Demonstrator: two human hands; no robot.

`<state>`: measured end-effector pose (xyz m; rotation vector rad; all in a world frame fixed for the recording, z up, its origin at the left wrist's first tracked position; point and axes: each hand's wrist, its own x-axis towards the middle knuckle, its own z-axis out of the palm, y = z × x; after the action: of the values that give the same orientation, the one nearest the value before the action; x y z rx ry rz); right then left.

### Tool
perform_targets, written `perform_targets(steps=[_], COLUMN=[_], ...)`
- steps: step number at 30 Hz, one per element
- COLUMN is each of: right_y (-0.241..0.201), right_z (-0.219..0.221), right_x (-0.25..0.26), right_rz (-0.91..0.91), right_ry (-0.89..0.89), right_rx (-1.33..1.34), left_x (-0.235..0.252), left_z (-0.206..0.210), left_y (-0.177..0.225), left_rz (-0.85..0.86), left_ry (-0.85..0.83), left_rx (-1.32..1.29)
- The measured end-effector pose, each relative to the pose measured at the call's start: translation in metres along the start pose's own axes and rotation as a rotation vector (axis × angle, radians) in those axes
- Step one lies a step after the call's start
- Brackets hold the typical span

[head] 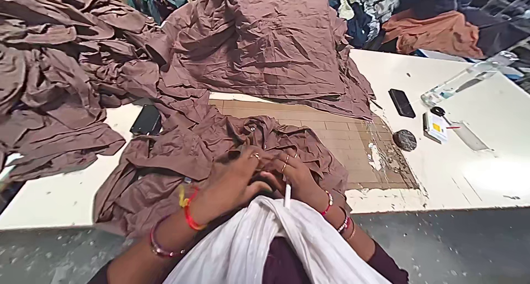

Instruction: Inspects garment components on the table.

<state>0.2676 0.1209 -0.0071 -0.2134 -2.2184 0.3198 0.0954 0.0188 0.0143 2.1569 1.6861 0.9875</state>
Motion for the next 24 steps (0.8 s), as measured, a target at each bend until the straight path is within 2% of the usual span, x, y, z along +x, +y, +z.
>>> perform_targets(steps=[2,6,8,10,13,18,24], right_y=[-0.008,-0.008,-0.008,-0.009,-0.012,-0.017,-0.014], right_z=[0.000,-0.012,-0.019,-0.020,-0.016,-0.012,-0.006], right_x=[0.001,0.003,0.006,0.006,0.002,0.003,0.004], right_rz=[0.020,0.246,0.301,0.323,0.364,0.278,0.259], right_ry=[0.020,0.153,0.100,0.033,0.095,0.247,0.202], right_rx=[0.019,0.252,0.452,0.598,0.678,0.655,0.638], left_x=[-0.002,0.001,-0.001,-0.004,-0.008,-0.008,-0.009], left_z=[0.009,0.016,0.019,0.022,0.022,0.018,0.021], left_y=[0.010,0.006,0.003,-0.001,-0.006,-0.009,-0.010], left_rz=[0.024,0.040,0.059,0.084,0.080,0.112,0.121], left_ry=[0.140,0.383,0.452,0.497,0.543,0.571,0.578], left_rx=[-0.063,-0.088,-0.064,-0.016,0.044,0.137,0.156])
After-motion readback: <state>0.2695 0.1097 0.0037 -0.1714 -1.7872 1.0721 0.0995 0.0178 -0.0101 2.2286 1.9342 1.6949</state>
